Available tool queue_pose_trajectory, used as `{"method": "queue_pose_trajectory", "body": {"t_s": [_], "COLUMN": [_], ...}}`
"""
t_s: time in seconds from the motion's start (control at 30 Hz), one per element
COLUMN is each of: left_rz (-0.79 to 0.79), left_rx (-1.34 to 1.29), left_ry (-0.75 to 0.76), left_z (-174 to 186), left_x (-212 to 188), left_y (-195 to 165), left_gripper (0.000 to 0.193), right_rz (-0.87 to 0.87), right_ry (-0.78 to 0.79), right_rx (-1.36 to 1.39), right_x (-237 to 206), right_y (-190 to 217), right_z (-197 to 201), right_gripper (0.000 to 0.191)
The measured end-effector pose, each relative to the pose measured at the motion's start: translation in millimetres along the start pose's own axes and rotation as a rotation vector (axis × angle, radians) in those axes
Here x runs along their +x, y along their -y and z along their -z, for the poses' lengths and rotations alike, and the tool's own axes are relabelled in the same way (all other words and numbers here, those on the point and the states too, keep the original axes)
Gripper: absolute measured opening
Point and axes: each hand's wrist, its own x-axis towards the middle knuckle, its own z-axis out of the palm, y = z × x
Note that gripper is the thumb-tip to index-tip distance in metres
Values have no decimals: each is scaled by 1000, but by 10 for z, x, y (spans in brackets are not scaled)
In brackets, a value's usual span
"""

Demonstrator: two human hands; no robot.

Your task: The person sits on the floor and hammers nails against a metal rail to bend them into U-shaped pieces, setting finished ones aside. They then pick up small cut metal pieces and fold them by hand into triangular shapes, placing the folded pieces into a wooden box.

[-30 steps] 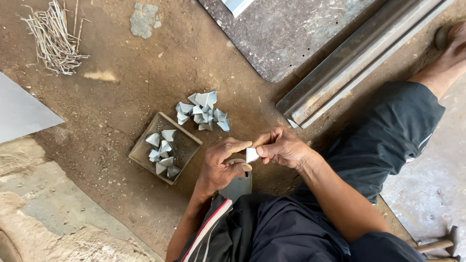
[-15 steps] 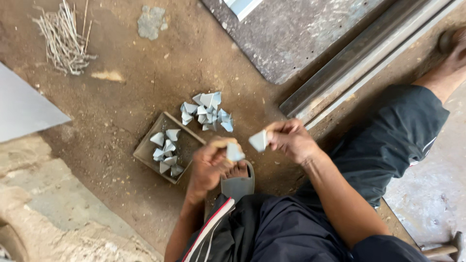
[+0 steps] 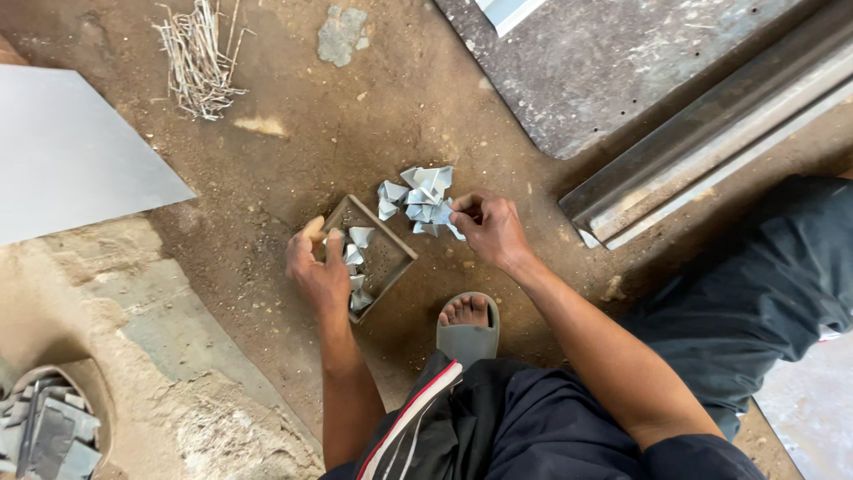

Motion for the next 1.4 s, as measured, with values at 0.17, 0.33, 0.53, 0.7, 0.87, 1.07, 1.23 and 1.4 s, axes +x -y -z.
{"method": "queue_pose_trajectory", "body": {"t_s": [0.17,0.33,0.53,0.7,0.87,1.07,1.23,1.4], "left_rz": [-177,-78,-171,-277,-422,-12,1,-400], "left_rx": [383,683,619,-33,-206,-1000,-1165,-438], "left_ry": [17,84,-44,98,295,962,958,537], "left_z": [17,-244,-198,-248,-431,-486,-546,-512], "left_x": [-86,-96,-48,-356,-622,-559,-626,-630], "left_y": [276,204,81,-432,-938,-945,-994,-1081], "left_gripper": [17,23,18,9,15,58,52,57], "right_rz": [139,-105,-175,-139,-183,-39,-127,-68], "right_ry": [-29,110,217,356,364,447,402,110], "right_rx": [23,-69,-208,354,715,611,590,378], "right_x": [20,-292,-640,-562,-571,-692,-637,-670], "right_y": [-25,-396,-612,-426,-370,-440,-290,-141], "right_z": [-34,126,296,115,144,594,704,725], "right_gripper": [30,23,22,24,27,23,24,21]}}
